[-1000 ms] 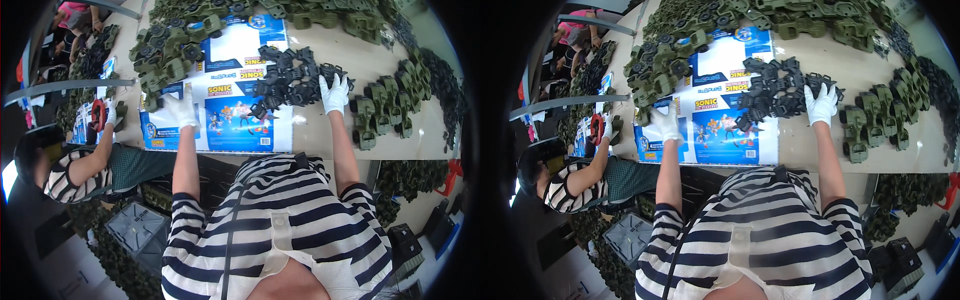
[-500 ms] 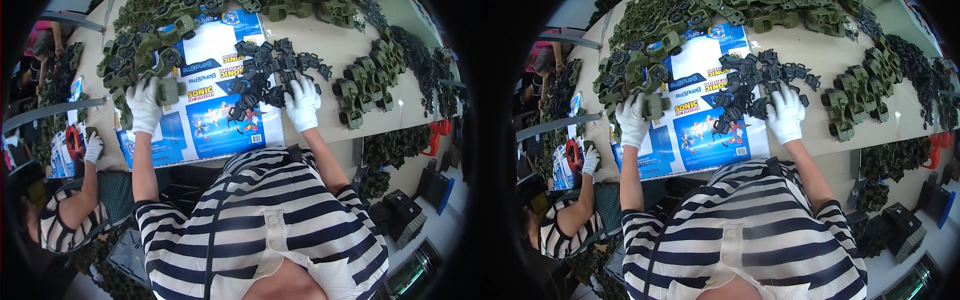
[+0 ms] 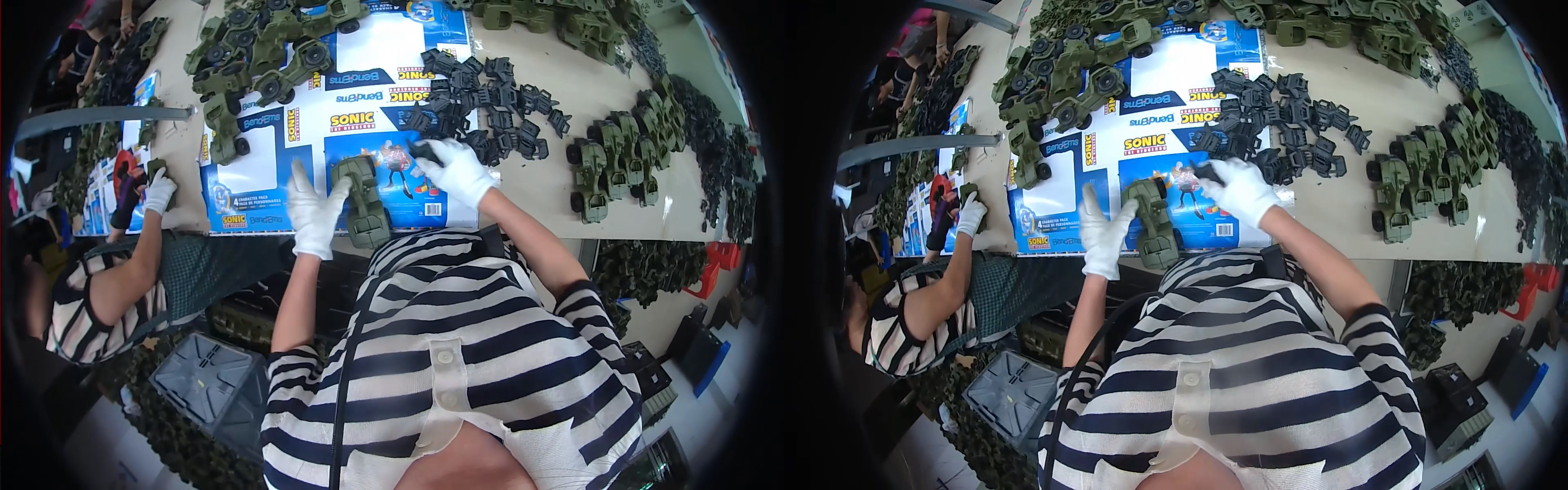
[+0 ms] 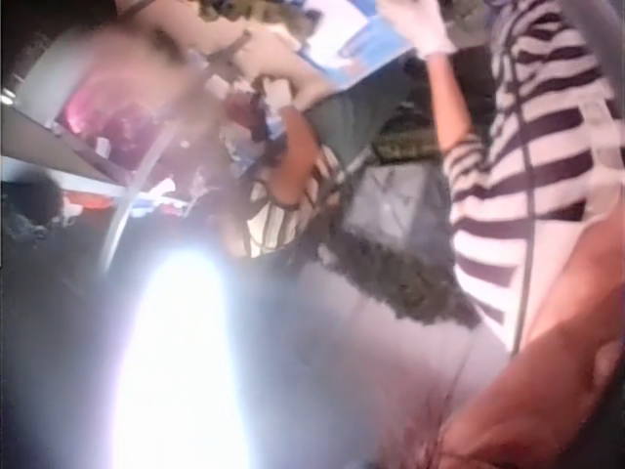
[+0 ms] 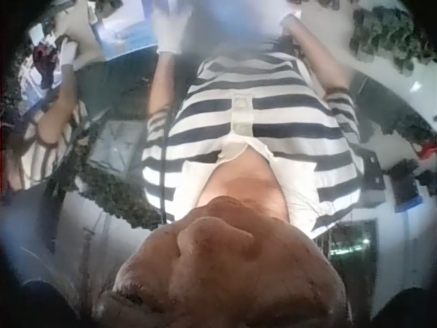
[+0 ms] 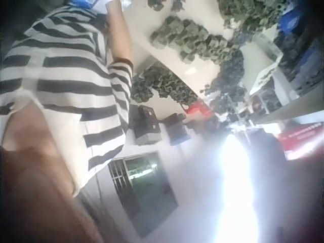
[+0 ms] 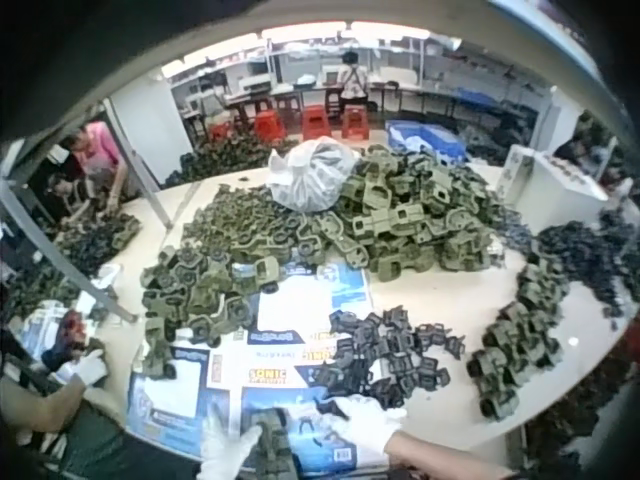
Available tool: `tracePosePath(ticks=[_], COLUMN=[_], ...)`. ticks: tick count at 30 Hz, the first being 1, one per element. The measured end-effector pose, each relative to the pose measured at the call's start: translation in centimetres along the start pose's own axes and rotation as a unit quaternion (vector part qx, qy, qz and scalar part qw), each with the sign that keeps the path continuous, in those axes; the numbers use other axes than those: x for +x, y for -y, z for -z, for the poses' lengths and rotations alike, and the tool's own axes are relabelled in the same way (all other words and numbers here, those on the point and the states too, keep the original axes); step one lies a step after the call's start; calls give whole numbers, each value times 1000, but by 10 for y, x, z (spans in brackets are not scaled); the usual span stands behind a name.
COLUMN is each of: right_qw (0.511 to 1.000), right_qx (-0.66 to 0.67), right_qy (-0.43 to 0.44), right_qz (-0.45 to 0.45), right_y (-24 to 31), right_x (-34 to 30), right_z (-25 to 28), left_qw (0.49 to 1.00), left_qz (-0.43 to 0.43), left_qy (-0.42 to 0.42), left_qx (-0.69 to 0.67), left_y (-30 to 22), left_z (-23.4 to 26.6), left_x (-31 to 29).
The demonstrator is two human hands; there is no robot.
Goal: The person assembles small green toy tanks by hand, picking up green bodies and black wheels from a table and snapping them together. The person places each completed tank on the table and repeats the process with new parts.
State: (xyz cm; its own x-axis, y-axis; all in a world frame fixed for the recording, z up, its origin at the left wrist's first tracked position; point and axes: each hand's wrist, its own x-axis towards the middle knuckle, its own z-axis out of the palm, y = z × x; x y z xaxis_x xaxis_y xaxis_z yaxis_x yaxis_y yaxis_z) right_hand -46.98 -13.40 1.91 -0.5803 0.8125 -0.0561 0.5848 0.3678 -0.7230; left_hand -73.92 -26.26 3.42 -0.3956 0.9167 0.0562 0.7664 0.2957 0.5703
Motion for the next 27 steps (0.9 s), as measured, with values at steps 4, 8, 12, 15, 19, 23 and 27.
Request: tracePosePath(ticks=[4,8,12,15,19,23,27], right_qw=[987,928,957,958,976,991,942], right_qx=[-15,-236,-277,-285,-216,-115,275], right_qy=[112,126,58,36,4,68,99], right_qz=[-116,-258,-60,13,29,-30,-165], right_y=[-36,-36,-54,-78,-91,-76,-32], right_x=[-53,-81,-98,-102,-100,-89,-89], right_z=[19,51,56,32,22,44,94], left_qw=[923,884,879,857,843,837,813], left_qz=[178,216,219,219,205,175,117], left_qy=[181,151,189,232,268,323,372], left_qx=[-290,-385,-380,-405,-419,-405,-432], left_y=[-4,0,-6,-26,-57,-84,-121], left_z=[-36,-56,-49,-36,-21,-15,0], left_x=[-10,-18,-15,-6,0,5,3])
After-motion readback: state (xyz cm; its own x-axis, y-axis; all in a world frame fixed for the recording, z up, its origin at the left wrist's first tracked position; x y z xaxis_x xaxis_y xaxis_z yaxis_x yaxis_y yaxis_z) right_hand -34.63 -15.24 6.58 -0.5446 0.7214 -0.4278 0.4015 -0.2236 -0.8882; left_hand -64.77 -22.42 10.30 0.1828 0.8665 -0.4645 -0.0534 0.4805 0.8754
